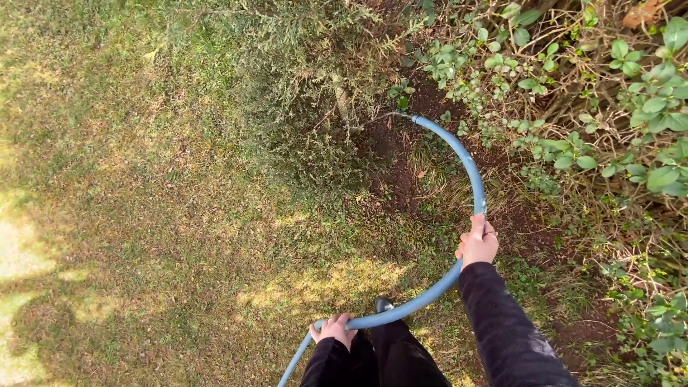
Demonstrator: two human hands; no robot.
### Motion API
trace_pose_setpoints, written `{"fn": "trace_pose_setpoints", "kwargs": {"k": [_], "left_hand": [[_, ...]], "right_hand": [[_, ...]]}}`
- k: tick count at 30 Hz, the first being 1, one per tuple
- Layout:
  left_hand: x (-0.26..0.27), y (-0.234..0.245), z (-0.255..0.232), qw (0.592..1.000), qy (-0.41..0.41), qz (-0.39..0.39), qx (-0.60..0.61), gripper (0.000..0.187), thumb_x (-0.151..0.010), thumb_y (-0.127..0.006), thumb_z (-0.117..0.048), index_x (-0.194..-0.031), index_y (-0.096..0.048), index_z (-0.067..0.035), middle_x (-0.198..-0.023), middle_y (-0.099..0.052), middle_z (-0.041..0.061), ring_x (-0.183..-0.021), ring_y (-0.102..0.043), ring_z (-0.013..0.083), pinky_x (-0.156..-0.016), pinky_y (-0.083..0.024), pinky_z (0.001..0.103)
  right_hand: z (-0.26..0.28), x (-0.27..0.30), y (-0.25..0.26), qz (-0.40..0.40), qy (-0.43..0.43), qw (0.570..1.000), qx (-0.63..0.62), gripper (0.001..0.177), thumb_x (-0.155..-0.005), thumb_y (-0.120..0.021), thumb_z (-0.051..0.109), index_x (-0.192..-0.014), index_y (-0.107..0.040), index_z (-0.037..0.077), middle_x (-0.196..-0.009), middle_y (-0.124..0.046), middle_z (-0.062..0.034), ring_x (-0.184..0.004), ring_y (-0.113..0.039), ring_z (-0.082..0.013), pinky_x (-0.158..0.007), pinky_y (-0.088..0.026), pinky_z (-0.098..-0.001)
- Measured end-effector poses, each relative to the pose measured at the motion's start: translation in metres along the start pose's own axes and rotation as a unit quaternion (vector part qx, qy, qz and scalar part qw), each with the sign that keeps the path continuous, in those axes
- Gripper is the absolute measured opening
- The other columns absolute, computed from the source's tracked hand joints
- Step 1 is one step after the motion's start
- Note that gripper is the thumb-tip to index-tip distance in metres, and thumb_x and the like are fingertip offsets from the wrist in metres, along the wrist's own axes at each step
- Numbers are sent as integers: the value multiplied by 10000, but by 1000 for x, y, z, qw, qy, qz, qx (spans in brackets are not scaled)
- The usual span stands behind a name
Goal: The person waters various plants and shrubs in a garden using a blue hose. They move along a path, directing the water stream at the base of different bushes and trees.
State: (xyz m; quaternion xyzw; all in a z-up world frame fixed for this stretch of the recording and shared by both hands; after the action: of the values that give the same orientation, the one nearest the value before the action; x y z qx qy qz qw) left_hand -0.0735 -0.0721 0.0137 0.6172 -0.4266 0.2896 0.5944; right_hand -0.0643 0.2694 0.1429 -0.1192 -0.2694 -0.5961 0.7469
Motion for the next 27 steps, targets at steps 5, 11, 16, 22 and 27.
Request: {"fn": "trace_pose_setpoints", "kwargs": {"k": [5, 11, 16, 22, 27], "left_hand": [[2, -2, 0, 1000, -14, -10, 1, 454, -988, -653, -377, -1416, -506, -414, -1506, -494, -123, -1452, -407, 160, -1270, -59, 669], [-2, -4, 7, 1000, -25, -10, 0, 397, -984, -649, -371, -1360, -534, -418, -1453, -536, -154, -1415, -450, 157, -1271, -72, 672], [-2, 1, 8, 999, -37, -18, -31, 360, -971, -662, -401, -1313, -553, -427, -1411, -546, -132, -1377, -463, 184, -1261, -47, 690], [-4, 6, 10, 999, -35, 15, -33, 398, -993, -610, -402, -1377, -510, -431, -1467, -500, -121, -1435, -420, 176, -1262, -52, 683], [-8, -5, 16, 998, -64, 0, -27, 328, -984, -627, -369, -1301, -558, -415, -1396, -551, -116, -1389, -468, 183, -1260, -73, 672]], "right_hand": [[-2, 4, 9, -8, -1, 1000, -25, 284, -1086, -504, 446, -1105, -574, 172, -588, -328, 34, -447, -265, -90, -404, -257, -274], [5, 15, 2, -16, -4, 1000, -25, 281, -1087, -510, 436, -1130, -566, 164, -608, -354, 24, -454, -270, -90, -413, -256, -274], [10, 27, 8, -14, -9, 1000, -17, 276, -1088, -503, 423, -1139, -583, 163, -624, -377, 47, -476, -306, -81, -427, -308, -267], [-6, 31, 24, -51, 16, 997, -56, 286, -1093, -511, 456, -1101, -565, 176, -624, -387, 51, -452, -299, -65, -397, -297, -251], [-15, 27, 36, -76, 2, 996, -56, 273, -1079, -515, 427, -1149, -603, 178, -624, -400, 27, -456, -309, -85, -397, -295, -265]]}}
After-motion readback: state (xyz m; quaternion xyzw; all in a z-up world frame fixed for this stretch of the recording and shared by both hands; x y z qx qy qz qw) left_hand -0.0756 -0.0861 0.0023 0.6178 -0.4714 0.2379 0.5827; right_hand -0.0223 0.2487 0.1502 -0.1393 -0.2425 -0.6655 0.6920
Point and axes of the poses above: each hand's wrist, its own x-axis away from the middle knuckle, its own y-axis out of the back of the hand, z = x × y, the point moved 1 cm from there along -x, towards the middle knuckle
